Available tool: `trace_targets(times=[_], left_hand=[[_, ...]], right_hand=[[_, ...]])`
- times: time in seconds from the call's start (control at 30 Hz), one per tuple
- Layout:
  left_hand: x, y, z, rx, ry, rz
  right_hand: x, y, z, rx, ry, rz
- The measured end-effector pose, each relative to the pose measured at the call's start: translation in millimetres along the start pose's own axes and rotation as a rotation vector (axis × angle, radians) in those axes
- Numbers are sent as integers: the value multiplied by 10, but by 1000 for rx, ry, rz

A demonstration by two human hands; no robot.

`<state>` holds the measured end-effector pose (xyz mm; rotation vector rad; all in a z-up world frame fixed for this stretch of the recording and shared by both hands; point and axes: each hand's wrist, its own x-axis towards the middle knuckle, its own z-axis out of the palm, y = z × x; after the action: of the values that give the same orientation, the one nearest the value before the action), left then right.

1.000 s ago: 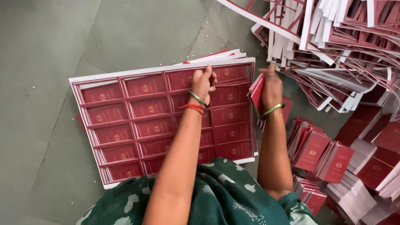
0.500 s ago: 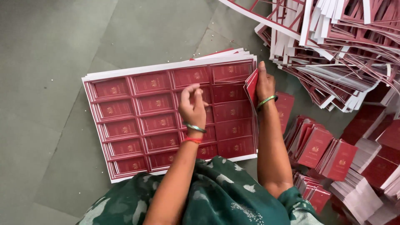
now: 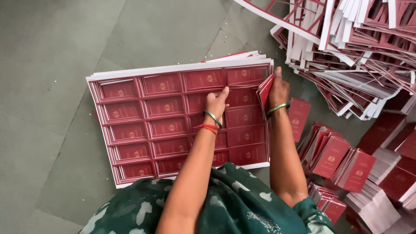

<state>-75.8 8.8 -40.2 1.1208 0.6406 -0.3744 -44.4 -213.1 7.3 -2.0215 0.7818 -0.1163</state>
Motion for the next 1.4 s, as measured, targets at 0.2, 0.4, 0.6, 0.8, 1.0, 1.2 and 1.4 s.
trace_targets(times=[0.2, 0.4, 0.6, 0.8, 1.0, 1.2, 1.4], left_hand=[[-32, 98, 130, 85, 128, -39], [-236, 294, 177, 60, 113, -158], [-108, 110, 201, 33, 53, -85], [60, -136, 186, 136, 198, 64], [45, -169, 198, 169, 225, 139], [47, -219, 148, 29, 134, 93], [87, -350, 94, -18, 125, 135]], right_hand=[[-254, -59, 114, 225, -12, -59], [-675, 40, 260, 327, 215, -412], [-816, -236, 268, 181, 50, -591], [-899, -480, 268, -93, 58, -921], [-918, -396, 317, -345, 219, -1032], [-971, -453, 263, -439, 241, -1093], [-903, -592, 260, -530, 291, -1223]])
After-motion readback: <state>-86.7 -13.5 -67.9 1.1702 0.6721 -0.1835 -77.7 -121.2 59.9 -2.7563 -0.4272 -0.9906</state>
